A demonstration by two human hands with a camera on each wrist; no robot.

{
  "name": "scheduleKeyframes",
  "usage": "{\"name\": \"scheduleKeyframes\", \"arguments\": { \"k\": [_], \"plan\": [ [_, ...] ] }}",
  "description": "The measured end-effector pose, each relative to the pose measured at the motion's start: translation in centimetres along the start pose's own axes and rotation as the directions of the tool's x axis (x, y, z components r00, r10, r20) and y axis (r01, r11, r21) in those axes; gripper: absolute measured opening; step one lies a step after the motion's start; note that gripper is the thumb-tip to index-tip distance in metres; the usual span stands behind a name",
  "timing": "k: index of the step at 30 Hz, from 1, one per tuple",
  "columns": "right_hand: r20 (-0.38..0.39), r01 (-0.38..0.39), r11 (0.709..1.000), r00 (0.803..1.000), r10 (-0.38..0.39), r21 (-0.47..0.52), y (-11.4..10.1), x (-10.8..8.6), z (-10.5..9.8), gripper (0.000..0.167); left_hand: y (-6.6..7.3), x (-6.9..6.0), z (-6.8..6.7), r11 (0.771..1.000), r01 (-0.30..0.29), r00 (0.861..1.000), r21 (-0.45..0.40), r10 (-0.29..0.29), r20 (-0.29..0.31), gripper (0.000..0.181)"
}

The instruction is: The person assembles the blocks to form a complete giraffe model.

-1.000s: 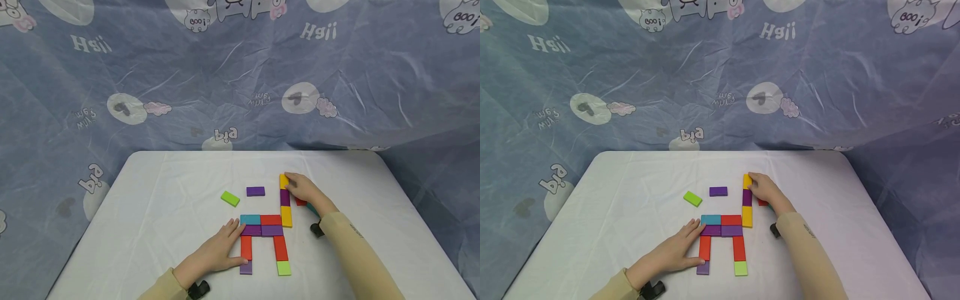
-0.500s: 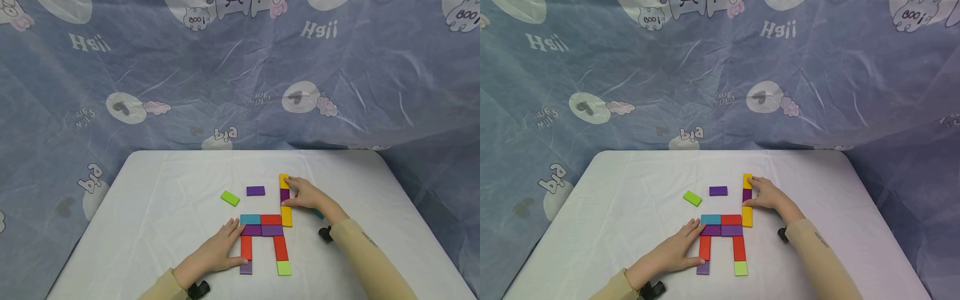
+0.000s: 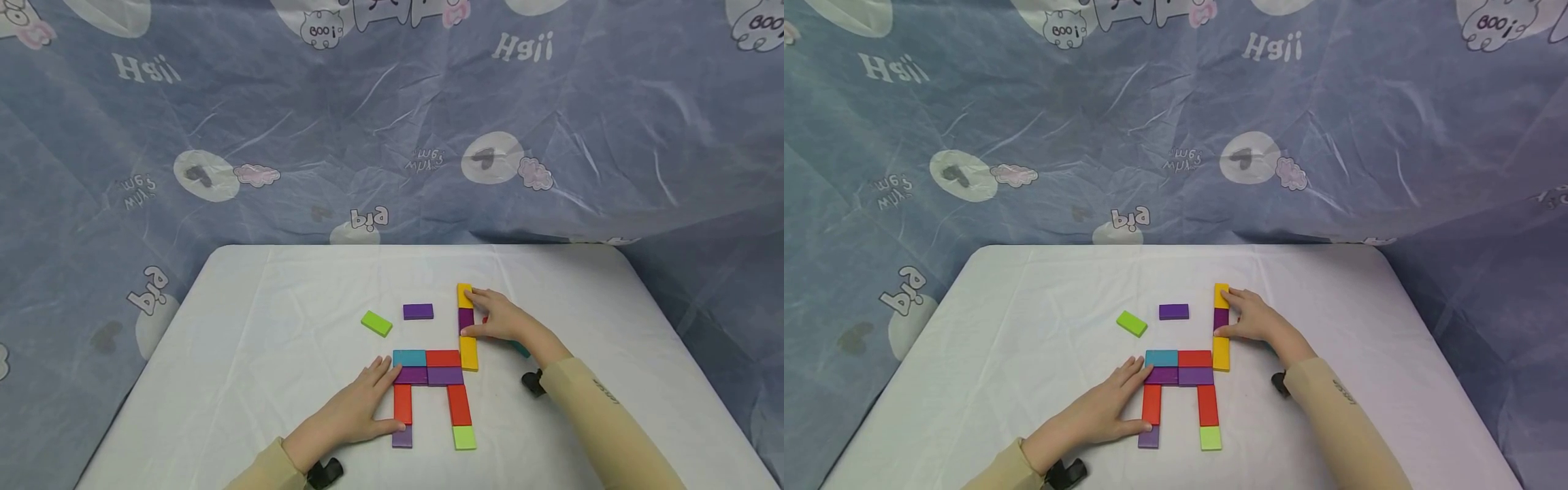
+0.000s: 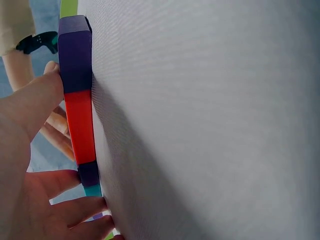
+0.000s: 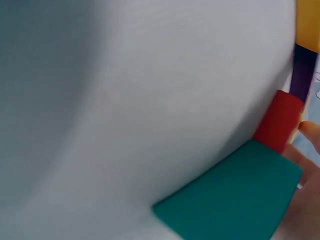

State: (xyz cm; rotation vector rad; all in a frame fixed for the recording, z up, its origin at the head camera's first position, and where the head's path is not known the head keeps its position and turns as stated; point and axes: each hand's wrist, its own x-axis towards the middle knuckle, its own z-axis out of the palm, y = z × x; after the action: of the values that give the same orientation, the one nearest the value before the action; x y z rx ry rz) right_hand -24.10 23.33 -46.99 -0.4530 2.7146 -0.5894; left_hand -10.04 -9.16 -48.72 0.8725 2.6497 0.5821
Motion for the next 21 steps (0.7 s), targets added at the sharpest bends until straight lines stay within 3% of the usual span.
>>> {"name": "scheduleKeyframes", "arguments": {
  "k": [7,12,17,21],
  "plan": [
    [-0.091,-0.016,1.000,0.996,0.017,0.015,-1.3,0.6,-0.3,0.079,0.0,0.2,-0.1,1.000,0.009,1.000,0.009,-0.010,0.005,0.094],
    [-0.145,0.063,0.998,0.987,-0.064,-0.013,-3.5,1.5,-0.3,0.064,0.1,0.1,-0.2,1.000,0.010,1.000,0.018,-0.010,0.003,0.093],
    [-0.134,0.166,0.985,0.976,-0.170,-0.042,-5.9,2.4,0.2,0.048,0.1,0.1,-0.2,1.000,0.009,1.000,0.021,-0.009,0.000,0.094],
    [-0.112,0.197,0.976,0.972,-0.207,-0.089,-7.4,3.2,0.9,0.041,0.2,0.1,-0.3,1.000,0.007,1.000,0.023,-0.007,0.002,0.094]
  ]
}}
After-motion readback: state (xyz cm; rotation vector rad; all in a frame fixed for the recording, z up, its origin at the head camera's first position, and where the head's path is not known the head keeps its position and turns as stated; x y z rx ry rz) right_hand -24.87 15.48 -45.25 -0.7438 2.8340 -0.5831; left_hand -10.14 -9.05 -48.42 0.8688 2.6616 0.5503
